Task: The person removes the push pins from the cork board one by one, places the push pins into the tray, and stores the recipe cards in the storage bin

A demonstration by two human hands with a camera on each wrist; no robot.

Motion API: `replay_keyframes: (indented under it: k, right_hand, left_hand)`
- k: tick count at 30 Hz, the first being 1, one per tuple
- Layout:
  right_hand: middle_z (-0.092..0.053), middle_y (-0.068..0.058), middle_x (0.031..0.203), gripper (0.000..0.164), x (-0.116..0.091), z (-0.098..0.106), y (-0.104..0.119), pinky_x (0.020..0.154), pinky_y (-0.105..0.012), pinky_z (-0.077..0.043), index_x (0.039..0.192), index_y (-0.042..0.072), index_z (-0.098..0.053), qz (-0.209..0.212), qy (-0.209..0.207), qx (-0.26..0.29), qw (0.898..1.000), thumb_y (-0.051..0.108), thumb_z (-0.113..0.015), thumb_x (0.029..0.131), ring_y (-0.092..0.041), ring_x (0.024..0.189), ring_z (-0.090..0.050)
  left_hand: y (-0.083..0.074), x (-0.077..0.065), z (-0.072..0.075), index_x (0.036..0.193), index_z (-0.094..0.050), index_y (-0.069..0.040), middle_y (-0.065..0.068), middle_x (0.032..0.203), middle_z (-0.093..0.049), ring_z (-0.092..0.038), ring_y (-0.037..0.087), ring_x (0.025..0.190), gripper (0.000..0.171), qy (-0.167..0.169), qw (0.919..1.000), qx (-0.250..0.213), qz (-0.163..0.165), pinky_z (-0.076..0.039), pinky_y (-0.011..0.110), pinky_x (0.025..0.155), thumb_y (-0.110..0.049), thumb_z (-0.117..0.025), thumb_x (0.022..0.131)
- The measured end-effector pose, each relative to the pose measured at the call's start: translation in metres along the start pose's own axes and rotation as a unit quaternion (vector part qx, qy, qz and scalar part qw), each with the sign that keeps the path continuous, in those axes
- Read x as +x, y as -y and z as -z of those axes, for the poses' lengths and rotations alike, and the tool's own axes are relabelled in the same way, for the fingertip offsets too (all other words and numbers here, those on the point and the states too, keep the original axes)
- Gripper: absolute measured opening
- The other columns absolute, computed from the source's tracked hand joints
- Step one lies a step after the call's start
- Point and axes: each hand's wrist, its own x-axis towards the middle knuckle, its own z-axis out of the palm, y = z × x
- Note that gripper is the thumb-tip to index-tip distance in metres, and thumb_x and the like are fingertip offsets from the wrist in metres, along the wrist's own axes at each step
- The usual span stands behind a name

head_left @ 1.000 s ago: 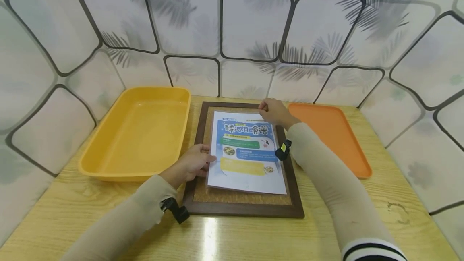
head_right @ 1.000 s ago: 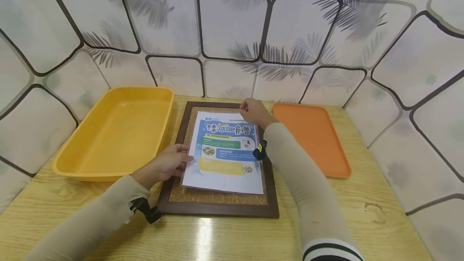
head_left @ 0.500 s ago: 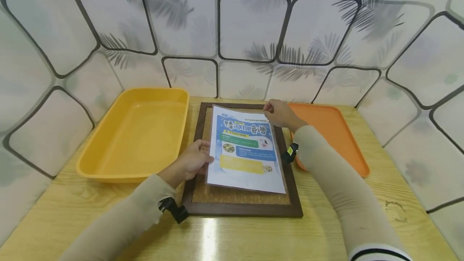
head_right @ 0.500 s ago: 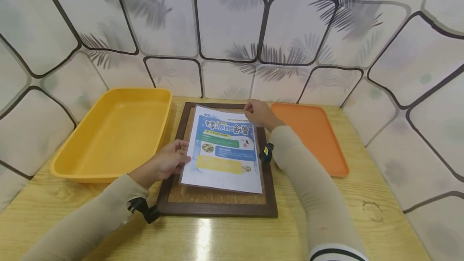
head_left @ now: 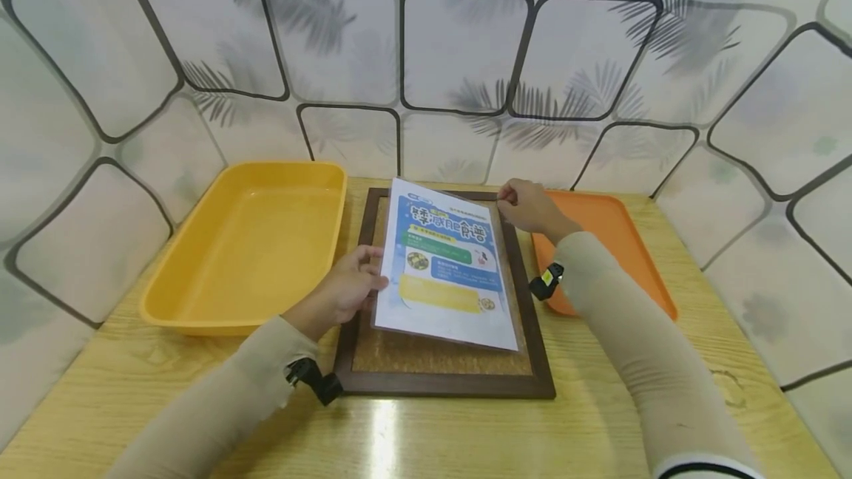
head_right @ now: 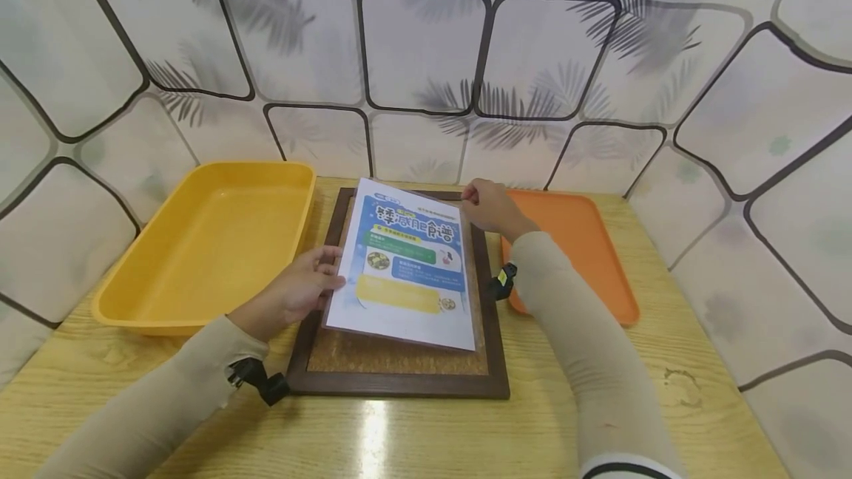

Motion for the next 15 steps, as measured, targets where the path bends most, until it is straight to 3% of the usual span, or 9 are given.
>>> replay_keyframes:
  k: [8, 15]
  right_hand:
    - [-0.062, -0.017, 0.099, 0.022, -0.008, 0.007, -0.004, 0.075, -0.040, -0.050, 0.111, -0.002, -0.055, -0.003, 0.003, 0.005, 1.000, 0.015, -0.049, 0.097, -0.027, 0.083, -0.061]
    - [-0.061, -0.016, 0.103, 0.023, -0.013, 0.010, -0.010, 0.076, -0.041, -0.050, 0.114, -0.001, -0.054, -0.014, 0.008, 0.001, 1.000, 0.017, -0.049, 0.099, -0.027, 0.086, -0.061]
  left_hand:
    - [-0.005, -0.002, 0.007, 0.140, -0.039, -0.007, 0.014, 0.102, -0.054, -0.060, 0.021, 0.079, 0.050, -0.017, 0.9998, 0.004, 0.004, -0.052, 0.030, 0.060, 0.008, -0.052, 0.094]
    - [-0.010, -0.005, 0.014, 0.142, -0.038, -0.011, 0.019, 0.114, -0.055, -0.062, 0.027, 0.089, 0.050, -0.019, 0.9997, 0.013, 0.005, -0.056, 0.036, 0.068, 0.005, -0.050, 0.096]
